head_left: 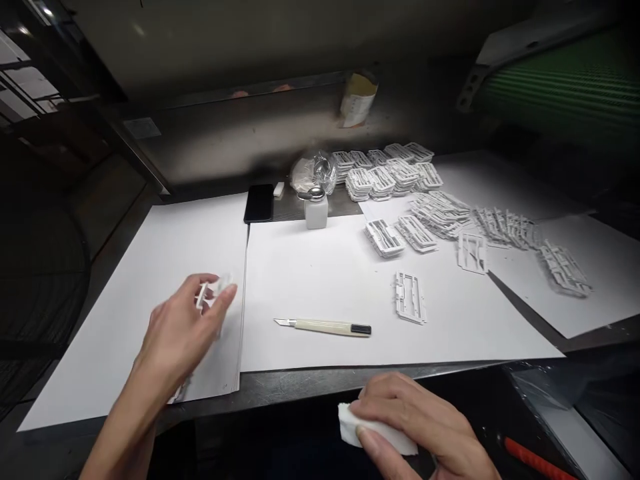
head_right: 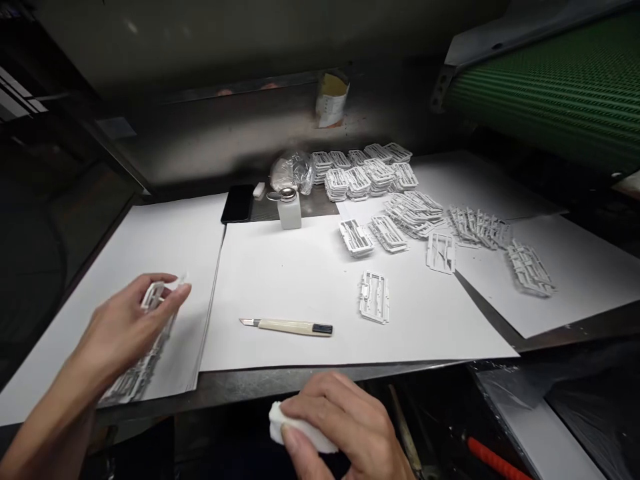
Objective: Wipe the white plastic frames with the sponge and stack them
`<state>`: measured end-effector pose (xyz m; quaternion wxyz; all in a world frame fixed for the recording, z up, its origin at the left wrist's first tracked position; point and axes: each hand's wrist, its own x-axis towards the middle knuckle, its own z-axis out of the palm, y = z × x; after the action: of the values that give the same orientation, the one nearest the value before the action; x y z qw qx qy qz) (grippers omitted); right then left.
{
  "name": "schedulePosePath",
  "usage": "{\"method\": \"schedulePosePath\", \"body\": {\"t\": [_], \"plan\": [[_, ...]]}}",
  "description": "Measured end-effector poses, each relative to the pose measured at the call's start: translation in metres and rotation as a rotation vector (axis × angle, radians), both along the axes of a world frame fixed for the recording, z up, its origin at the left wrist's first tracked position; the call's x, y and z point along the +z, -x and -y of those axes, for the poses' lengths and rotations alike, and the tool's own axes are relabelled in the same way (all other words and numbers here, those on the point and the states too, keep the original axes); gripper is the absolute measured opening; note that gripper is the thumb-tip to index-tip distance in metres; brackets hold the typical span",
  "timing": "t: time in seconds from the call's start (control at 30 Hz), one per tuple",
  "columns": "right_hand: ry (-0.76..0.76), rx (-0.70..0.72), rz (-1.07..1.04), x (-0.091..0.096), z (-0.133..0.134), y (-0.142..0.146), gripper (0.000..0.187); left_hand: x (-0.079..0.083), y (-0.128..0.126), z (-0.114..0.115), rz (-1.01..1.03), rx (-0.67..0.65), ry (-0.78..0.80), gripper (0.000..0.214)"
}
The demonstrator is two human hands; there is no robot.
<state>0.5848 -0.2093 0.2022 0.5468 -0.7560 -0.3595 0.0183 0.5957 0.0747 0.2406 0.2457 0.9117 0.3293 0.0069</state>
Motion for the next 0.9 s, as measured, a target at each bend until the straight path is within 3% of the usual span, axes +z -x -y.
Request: {"method": "schedulePosePath", "body": {"t": [0.07,0.17,0.23,0.33,0.4,0.43,0.5,0.57,0.6,0.7,0.9], "plan": [[-0.015,0.008,0.027,-0.004,-0.004,0.000,0.024,-0.007,-0.018,-0.021,-0.075,-0.019,-0.122,0.064],[-0.015,-0.004,0.046,-0.007,-0.006,0.002,0.025,-0.026,-0.034,-0.034,-0.146,-0.052,-0.108,0.051],[-0.004,-0.005,0.033,-0.008,-0.005,0.003,0.024,-0.033,-0.035,-0.032,-0.150,-0.062,-0.073,0.050],[0.000,-0.026,0.003,-0.007,-0.001,0.004,0.022,-0.028,-0.022,-0.016,-0.055,-0.042,-0.016,0.063],[-0.014,-0.059,-0.006,-0.007,-0.001,0.003,0.021,-0.020,-0.010,0.006,0.042,-0.040,0.177,0.060],[-0.026,-0.083,-0.007,-0.007,-0.001,0.003,0.021,-0.017,-0.003,0.019,0.086,-0.043,0.352,0.058],[-0.041,-0.139,-0.007,-0.008,-0.002,0.003,0.022,-0.017,0.011,0.047,0.145,0.073,1.089,0.054],[-0.047,-0.200,-0.015,-0.009,-0.001,0.002,0.022,-0.024,0.021,0.073,0.109,0.212,1.550,0.042],[-0.046,-0.226,-0.022,-0.010,0.000,0.003,0.022,-0.028,0.025,0.083,0.103,0.261,1.673,0.038],[-0.048,-0.266,-0.049,-0.012,0.004,0.005,0.021,-0.042,0.032,0.102,0.117,0.358,1.828,0.034],[-0.030,-0.288,-0.061,-0.017,0.006,0.012,0.022,-0.049,0.033,0.108,0.142,0.429,1.878,0.035]]}}
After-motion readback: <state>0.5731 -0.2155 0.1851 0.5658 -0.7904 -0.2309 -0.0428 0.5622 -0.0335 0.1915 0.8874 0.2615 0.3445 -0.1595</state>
